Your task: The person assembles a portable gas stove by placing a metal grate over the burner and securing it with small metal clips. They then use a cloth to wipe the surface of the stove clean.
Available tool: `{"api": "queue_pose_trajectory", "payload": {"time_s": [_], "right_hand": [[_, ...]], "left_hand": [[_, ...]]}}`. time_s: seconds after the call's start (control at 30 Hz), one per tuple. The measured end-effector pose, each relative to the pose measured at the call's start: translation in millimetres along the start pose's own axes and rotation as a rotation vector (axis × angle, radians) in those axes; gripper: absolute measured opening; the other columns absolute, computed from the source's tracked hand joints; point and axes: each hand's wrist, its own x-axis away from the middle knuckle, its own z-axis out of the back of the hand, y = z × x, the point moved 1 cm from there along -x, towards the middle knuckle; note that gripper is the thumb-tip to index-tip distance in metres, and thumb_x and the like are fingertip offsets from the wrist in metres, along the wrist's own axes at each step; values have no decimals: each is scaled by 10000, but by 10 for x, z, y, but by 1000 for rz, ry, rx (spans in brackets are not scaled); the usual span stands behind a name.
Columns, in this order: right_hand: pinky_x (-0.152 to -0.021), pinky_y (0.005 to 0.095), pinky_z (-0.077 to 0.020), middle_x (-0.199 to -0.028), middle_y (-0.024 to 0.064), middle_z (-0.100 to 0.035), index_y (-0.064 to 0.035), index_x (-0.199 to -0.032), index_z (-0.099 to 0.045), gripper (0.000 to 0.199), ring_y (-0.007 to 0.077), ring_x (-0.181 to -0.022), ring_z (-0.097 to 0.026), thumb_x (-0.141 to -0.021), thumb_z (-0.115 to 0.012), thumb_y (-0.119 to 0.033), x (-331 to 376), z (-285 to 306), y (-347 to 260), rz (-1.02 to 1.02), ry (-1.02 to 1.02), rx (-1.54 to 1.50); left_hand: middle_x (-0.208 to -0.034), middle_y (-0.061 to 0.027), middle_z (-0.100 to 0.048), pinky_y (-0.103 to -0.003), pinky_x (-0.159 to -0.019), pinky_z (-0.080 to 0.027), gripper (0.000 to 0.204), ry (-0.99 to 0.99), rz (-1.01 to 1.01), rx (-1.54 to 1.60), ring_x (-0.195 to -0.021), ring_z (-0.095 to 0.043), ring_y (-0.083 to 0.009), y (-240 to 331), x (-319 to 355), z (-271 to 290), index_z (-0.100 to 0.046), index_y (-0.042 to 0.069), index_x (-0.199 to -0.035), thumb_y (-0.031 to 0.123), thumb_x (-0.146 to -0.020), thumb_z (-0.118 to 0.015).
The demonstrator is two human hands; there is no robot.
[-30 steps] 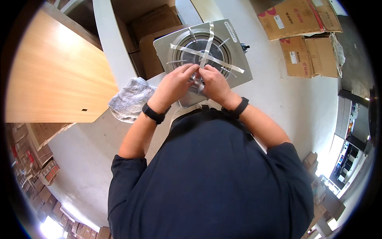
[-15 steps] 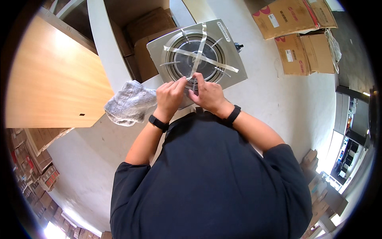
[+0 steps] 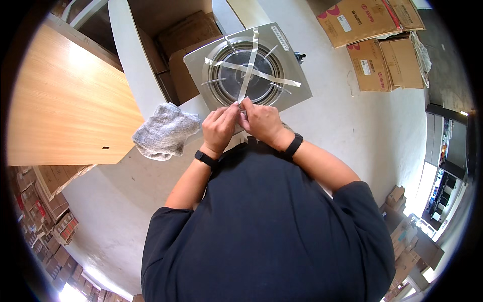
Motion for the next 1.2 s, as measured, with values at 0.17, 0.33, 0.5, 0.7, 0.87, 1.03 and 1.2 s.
{"api": "queue_pose_trajectory", "payload": {"time_s": [0.17,0.33,0.5,0.7,0.87,1.03,1.2], "right_hand": [[-554,438,-567,-681,130,-689,-80,-1049,-590,262,331,-626,-714,-922,-719,-269,8,39,-9,80,12,-24],[-565,438,-573,-707,129,-700,-67,-1044,-608,240,340,-640,-716,-907,-709,-236,17,-11,60,41,-74,-12],[-585,461,-575,-732,142,-710,-59,-1064,-625,233,355,-672,-721,-892,-689,-203,-1,-9,68,76,-111,-35],[-611,479,-579,-768,149,-724,-75,-1150,-667,291,361,-715,-728,-889,-676,-201,-11,40,101,88,-134,-83],[-611,477,-580,-763,150,-722,-84,-1132,-688,265,361,-708,-725,-893,-661,-197,-14,21,105,112,-111,-89],[-613,477,-578,-750,149,-719,-89,-1107,-690,238,357,-704,-724,-889,-650,-175,-8,28,125,137,-105,-74],[-616,480,-573,-742,152,-716,-95,-1074,-686,195,361,-699,-720,-892,-638,-146,25,74,195,131,-81,-95]], "left_hand": [[-991,-45,-757,-353,-755,-558,304,30,88,19,-897,-692,-231,-34,12,-66,-727,48,-1126,51,-823,-744],[-1033,-42,-768,-364,-787,-564,334,-5,37,31,-904,-688,-246,-69,-11,-56,-728,44,-1131,32,-798,-741],[-1105,-72,-779,-364,-793,-592,330,49,-2,113,-912,-717,-260,-210,191,-157,-727,26,-1121,-23,-796,-706],[-1107,-100,-781,-360,-783,-608,326,55,-67,131,-906,-747,-265,-200,171,-144,-722,22,-1113,18,-790,-758],[-1164,-107,-774,-357,-767,-602,302,33,-104,109,-930,-738,-248,-179,145,-82,-724,4,-1112,-9,-813,-685],[-1172,-106,-771,-353,-761,-601,307,25,-123,110,-926,-737,-244,-161,120,-56,-721,5,-1115,0,-810,-689],[-1165,-99,-773,-359,-772,-602,298,-14,-153,101,-939,-740,-244,-132,89,-44,-722,17,-1120,26,-823,-700]]}}
